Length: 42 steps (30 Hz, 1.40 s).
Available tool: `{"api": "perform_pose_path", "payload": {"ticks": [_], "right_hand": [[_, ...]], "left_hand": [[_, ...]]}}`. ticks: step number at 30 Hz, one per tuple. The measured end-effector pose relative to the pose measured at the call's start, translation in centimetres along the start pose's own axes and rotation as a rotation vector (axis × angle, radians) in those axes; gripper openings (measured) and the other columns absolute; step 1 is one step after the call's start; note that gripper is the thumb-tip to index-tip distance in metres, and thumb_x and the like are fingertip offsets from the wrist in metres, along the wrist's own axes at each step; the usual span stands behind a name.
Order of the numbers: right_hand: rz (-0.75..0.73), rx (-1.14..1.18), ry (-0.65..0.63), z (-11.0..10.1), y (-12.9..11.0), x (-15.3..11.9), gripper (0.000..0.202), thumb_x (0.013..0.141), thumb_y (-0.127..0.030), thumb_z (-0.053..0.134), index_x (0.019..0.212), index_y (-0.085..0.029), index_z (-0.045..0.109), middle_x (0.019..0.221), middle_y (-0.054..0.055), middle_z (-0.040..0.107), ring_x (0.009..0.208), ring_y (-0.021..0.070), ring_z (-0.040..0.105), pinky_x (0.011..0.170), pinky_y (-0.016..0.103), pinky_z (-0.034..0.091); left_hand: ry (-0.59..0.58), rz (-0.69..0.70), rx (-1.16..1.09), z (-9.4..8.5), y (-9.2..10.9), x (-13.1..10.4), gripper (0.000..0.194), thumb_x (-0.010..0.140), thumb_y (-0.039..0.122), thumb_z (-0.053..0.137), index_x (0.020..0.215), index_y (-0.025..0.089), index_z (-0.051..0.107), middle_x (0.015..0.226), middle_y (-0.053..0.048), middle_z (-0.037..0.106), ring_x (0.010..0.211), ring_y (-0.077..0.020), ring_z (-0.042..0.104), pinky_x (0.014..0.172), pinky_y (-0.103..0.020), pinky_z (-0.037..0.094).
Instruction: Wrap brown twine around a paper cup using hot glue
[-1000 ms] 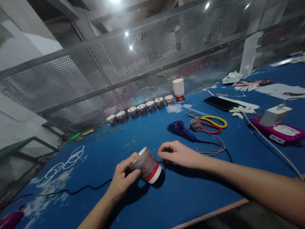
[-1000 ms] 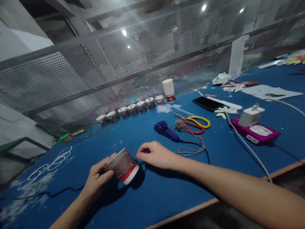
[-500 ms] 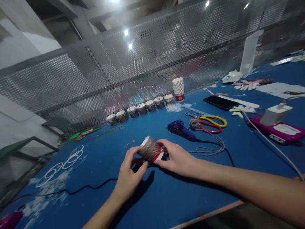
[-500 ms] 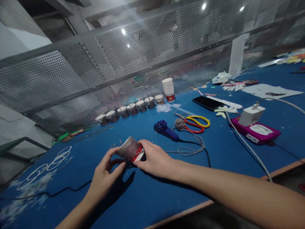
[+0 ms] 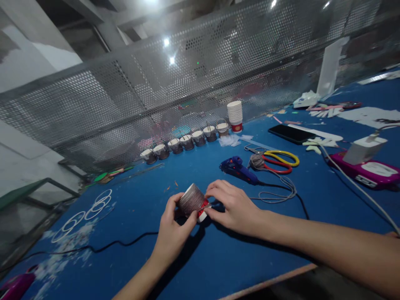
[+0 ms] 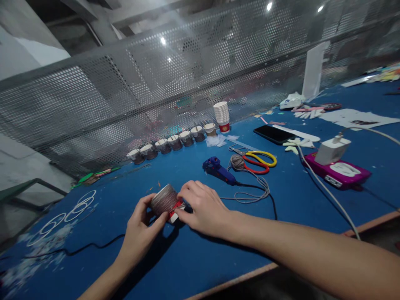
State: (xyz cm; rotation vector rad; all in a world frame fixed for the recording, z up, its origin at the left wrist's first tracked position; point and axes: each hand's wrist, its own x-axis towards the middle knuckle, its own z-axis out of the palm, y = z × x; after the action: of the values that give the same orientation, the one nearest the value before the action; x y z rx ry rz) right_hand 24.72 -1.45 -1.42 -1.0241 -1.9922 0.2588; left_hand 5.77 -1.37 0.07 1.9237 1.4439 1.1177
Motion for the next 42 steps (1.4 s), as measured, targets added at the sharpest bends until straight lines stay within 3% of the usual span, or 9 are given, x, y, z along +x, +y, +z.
{"api": "perform_pose_path", "payload": {"ticks": [7,13,23,42], "right_hand": [[-0.134,-0.115,-0.002,0.42,0.71,-0.25,0.006,0.087,-0.019,0.062,0.084,-0.017,0.068,0.078,0.003,0.064,0.071,0.0157,0.051,0.064,0.029,0.031],[-0.163,-0.099,-0.009,0.51,0.6,-0.23,0.011,0.086,-0.017,0.058,0.076,-0.016,0.064,0.073,0.003,0.062,0.066,0.0147,0.049,0.064,0.029,0.029],[-0.245,-0.053,0.164,0.6,0.57,-0.03,0.013,0.081,-0.011,0.054,0.069,-0.016,0.057,0.067,0.002,0.059,0.062,0.0141,0.046,0.062,0.028,0.03],[-0.181,-0.061,0.134,0.75,0.55,-0.09,0.012,0.076,-0.011,0.055,0.066,-0.017,0.056,0.063,-0.001,0.058,0.06,0.0129,0.045,0.062,0.028,0.027]], "left_hand": [[-0.018,-0.009,0.044,0.16,-0.36,0.12,0.031,0.073,0.031,0.062,0.101,0.019,0.055,0.09,-0.003,0.063,0.077,-0.0171,0.061,0.074,-0.03,0.051],[-0.041,0.012,0.071,0.31,-0.12,0.01,0.032,0.073,0.03,0.061,0.102,0.019,0.056,0.091,-0.002,0.063,0.077,-0.0171,0.061,0.072,-0.03,0.051],[-0.071,0.059,0.108,0.21,-0.27,-0.12,0.032,0.072,0.031,0.06,0.101,0.019,0.056,0.094,-0.005,0.063,0.082,-0.0204,0.062,0.077,-0.035,0.051],[-0.06,0.107,0.07,0.3,-0.41,-0.15,0.027,0.07,0.027,0.06,0.095,0.02,0.054,0.085,0.0,0.061,0.074,-0.0161,0.06,0.07,-0.029,0.051]]}}
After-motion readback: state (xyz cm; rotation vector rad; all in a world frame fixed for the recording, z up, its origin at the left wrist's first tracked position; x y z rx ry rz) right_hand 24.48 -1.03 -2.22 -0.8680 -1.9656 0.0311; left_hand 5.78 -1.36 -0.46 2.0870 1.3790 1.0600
